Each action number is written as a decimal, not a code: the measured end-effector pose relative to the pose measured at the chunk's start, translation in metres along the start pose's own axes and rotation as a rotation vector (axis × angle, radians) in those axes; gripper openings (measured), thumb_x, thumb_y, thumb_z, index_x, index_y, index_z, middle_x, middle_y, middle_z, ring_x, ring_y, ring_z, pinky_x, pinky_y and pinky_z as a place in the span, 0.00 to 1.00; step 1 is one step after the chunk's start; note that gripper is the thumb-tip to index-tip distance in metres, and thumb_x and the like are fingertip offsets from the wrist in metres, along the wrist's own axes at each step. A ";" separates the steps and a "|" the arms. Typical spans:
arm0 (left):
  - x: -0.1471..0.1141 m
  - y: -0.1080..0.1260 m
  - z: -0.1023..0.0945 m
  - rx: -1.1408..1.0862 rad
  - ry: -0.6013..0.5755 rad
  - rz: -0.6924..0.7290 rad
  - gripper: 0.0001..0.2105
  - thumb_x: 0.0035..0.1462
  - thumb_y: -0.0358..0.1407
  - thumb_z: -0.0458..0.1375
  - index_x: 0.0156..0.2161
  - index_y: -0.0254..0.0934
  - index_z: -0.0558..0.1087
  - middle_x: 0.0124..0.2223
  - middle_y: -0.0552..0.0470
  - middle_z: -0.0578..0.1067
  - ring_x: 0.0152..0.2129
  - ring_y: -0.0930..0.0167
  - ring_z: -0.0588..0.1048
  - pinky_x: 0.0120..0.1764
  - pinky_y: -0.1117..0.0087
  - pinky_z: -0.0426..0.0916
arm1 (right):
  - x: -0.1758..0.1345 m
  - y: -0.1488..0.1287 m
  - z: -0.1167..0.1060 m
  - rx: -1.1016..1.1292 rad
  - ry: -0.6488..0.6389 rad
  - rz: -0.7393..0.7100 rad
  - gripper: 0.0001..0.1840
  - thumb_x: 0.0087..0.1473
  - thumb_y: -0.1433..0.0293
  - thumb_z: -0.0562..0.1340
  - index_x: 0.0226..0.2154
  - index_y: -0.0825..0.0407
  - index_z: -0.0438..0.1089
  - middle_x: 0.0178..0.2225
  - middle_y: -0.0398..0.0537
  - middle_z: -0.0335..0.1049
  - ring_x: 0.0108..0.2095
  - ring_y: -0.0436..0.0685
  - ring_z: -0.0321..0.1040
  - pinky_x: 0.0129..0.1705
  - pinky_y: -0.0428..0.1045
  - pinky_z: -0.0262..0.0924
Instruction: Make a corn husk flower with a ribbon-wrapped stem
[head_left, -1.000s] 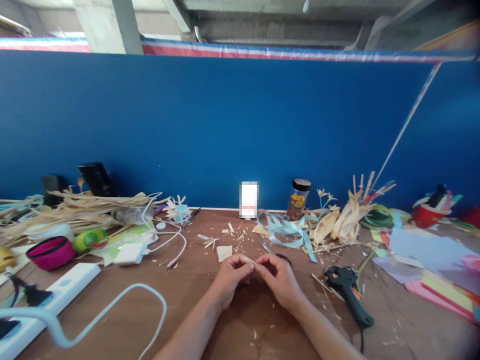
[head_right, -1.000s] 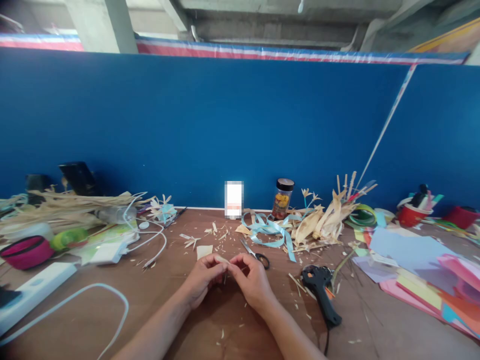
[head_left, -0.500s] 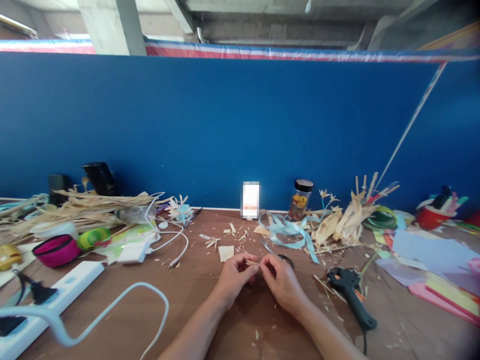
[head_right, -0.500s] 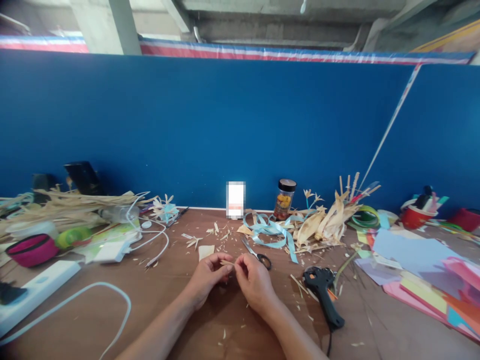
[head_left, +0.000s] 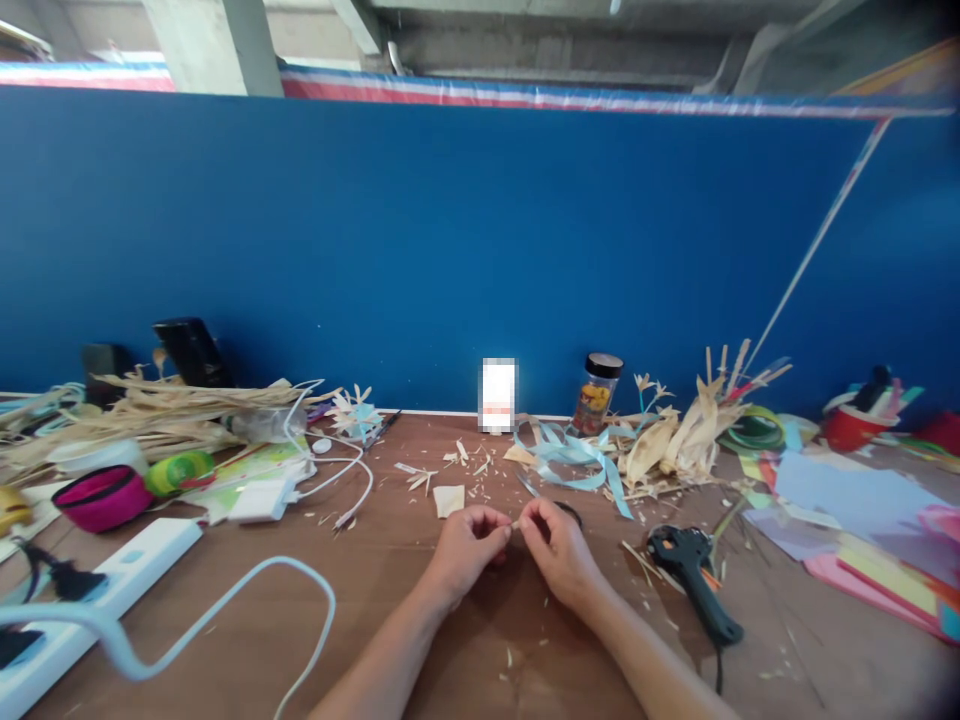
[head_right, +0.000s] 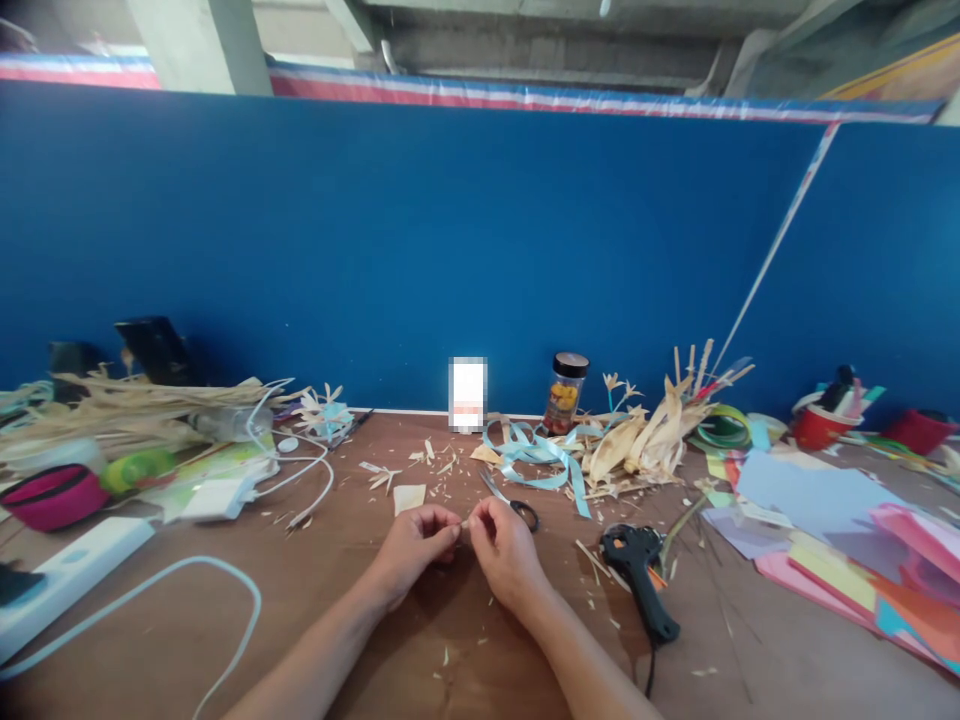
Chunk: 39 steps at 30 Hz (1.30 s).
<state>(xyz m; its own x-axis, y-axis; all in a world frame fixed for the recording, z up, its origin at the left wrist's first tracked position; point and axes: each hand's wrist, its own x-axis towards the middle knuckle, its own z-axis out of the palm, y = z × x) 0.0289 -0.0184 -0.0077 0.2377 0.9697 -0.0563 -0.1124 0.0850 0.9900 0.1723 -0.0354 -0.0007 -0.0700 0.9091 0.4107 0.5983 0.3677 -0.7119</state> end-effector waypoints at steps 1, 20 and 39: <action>0.000 0.000 0.000 -0.009 -0.012 -0.006 0.11 0.39 0.39 0.62 0.26 0.32 0.70 0.20 0.55 0.69 0.14 0.78 0.65 0.20 0.77 0.62 | 0.000 0.000 0.000 0.016 0.001 0.001 0.08 0.52 0.69 0.51 0.25 0.53 0.61 0.22 0.42 0.62 0.23 0.49 0.58 0.27 0.43 0.53; -0.001 0.003 0.000 0.039 -0.048 0.005 0.12 0.40 0.41 0.61 0.23 0.32 0.68 0.18 0.55 0.69 0.13 0.79 0.64 0.19 0.77 0.59 | 0.000 -0.003 -0.004 0.051 0.083 0.037 0.11 0.54 0.66 0.51 0.25 0.52 0.61 0.21 0.42 0.62 0.23 0.50 0.59 0.27 0.43 0.53; 0.001 0.002 -0.001 -0.133 0.045 -0.041 0.11 0.41 0.39 0.61 0.27 0.32 0.69 0.21 0.55 0.70 0.15 0.79 0.65 0.21 0.77 0.61 | 0.001 0.003 0.000 0.221 0.117 0.122 0.13 0.54 0.63 0.50 0.33 0.53 0.65 0.28 0.46 0.67 0.28 0.52 0.63 0.31 0.45 0.56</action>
<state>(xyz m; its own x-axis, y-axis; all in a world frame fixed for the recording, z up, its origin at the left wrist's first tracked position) 0.0281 -0.0167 -0.0055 0.2012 0.9739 -0.1047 -0.2307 0.1510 0.9612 0.1741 -0.0336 -0.0026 0.0925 0.9253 0.3678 0.4071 0.3020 -0.8620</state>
